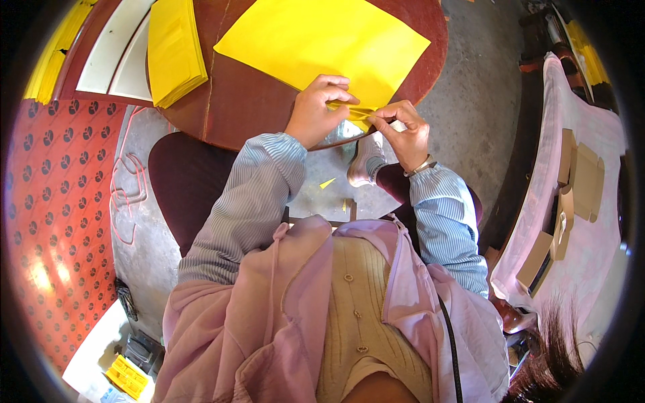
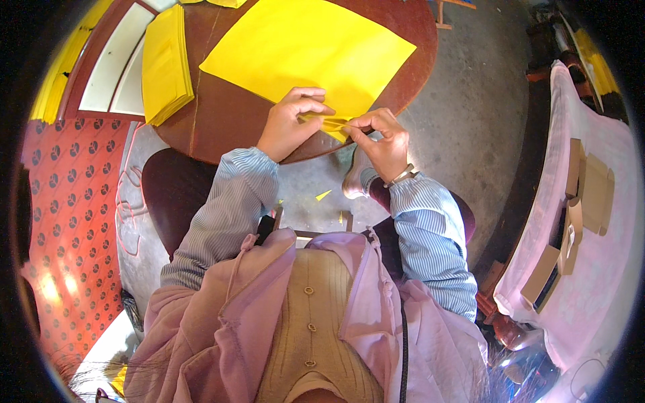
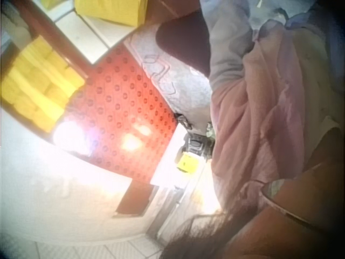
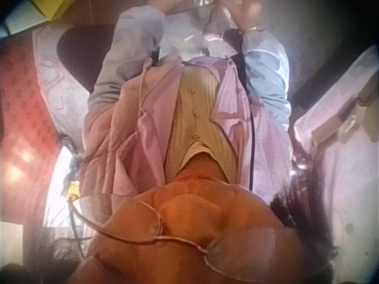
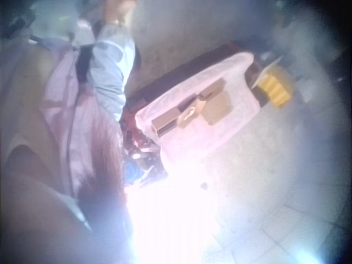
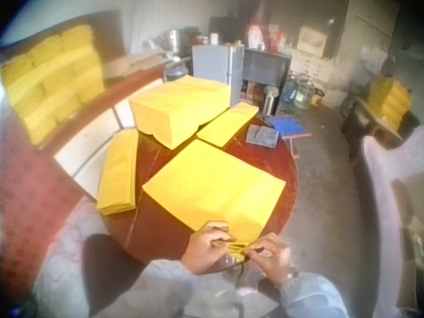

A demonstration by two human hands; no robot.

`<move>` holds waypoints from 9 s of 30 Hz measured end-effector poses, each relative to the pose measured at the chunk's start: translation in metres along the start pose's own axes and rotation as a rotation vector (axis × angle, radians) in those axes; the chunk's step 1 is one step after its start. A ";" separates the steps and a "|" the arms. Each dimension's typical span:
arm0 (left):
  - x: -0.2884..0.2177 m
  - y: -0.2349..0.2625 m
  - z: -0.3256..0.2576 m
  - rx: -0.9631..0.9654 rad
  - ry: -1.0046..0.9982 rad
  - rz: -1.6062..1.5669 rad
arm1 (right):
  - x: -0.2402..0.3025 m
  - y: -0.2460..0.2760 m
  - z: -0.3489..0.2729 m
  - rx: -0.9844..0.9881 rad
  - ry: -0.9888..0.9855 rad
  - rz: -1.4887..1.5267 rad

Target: The person folds yellow paper sheets by hand on a round table, aligning edges and pressing creases. They handle sheets one at a time, stacking finished pieces and occasionally adjusting the pile.

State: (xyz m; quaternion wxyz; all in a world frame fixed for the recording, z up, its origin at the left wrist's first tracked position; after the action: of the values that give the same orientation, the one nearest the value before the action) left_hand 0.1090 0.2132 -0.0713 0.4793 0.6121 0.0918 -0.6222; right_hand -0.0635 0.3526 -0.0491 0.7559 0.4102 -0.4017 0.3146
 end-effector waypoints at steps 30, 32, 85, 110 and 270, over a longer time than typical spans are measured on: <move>-0.032 -0.013 -0.015 -0.022 0.169 -0.079 | -0.211 0.081 0.346 -0.263 -0.031 -0.772; -0.031 -0.013 -0.015 -0.034 0.151 -0.074 | -0.199 0.083 0.346 -0.252 -0.034 -0.781; -0.011 -0.005 -0.008 0.000 0.298 -0.200 | 0.010 0.016 -0.026 0.103 0.283 -0.241; -0.010 -0.011 -0.014 -0.096 0.161 -0.044 | 0.017 0.014 -0.020 0.151 0.296 -0.230; -0.005 -0.003 -0.007 0.006 0.050 0.001 | -0.009 0.004 -0.003 0.005 -0.053 0.080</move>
State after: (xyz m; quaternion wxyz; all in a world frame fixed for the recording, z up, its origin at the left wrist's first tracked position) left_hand 0.1106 0.2225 -0.0706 0.4753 0.6289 0.1018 -0.6068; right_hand -0.0702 0.3557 -0.0562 0.7307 0.4039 -0.4369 0.3347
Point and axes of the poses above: each hand's wrist, its own z-axis towards the middle knuckle, its own y-axis out of the back of the hand, x = y × z, the point moved 2 cm from there along z, towards the middle knuckle, and after that the axes turned 8 degrees about z, right-handed, at the moved point
